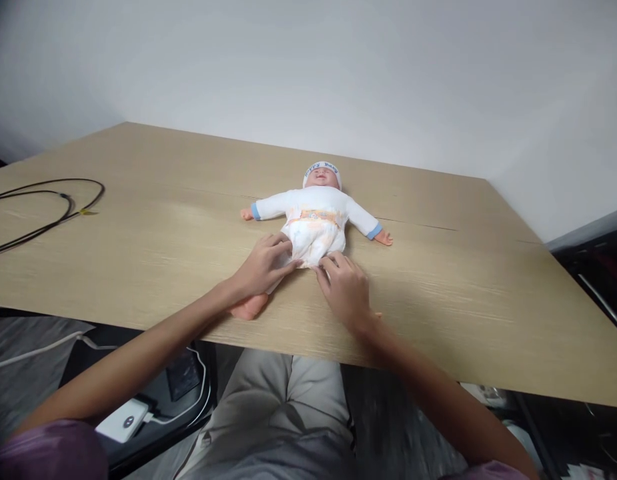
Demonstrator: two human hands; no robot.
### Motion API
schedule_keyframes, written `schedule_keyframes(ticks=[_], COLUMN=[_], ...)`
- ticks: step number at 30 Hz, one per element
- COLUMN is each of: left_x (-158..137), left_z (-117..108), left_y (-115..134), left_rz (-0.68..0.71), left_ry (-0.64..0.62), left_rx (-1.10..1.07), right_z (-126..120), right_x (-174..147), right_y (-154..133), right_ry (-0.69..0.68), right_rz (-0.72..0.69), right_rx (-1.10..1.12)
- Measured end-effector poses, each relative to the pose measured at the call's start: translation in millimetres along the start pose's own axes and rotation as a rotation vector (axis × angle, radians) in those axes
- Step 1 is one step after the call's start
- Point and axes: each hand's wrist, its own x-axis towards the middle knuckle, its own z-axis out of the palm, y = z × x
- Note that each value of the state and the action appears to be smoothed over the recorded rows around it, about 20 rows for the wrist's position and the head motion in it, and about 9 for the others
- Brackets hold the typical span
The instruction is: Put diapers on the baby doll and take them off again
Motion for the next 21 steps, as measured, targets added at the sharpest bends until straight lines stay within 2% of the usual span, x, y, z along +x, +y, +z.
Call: schedule_keyframes(ticks=[7,11,17,21], left_x=[-3.8,-2.1,-2.2,-3.6], left_z=[-2.0,-0.7,-0.7,-0.4], left_y=[4.2,0.9,1.8,2.0], left_rz=[-0.053,-0.113,-0.182,-0.254], left_ry=[-0.055,-0.032,0.01,0.048], left_rx=[-0.054,-0.083,-0.134,-0.306], right_z=[-2.4,-0.9,5.5,4.3], right_x=[-3.9,-2.7,-3.1,-7.8], right_y=[-3.5,-1.2,3.3,-1.1], right_ry=[-0.113,-0.17,-0.08,-0.035], right_rz=[0.01,0.028,0.125,0.154], right_rx=[0.137,0.179,0.328,0.236])
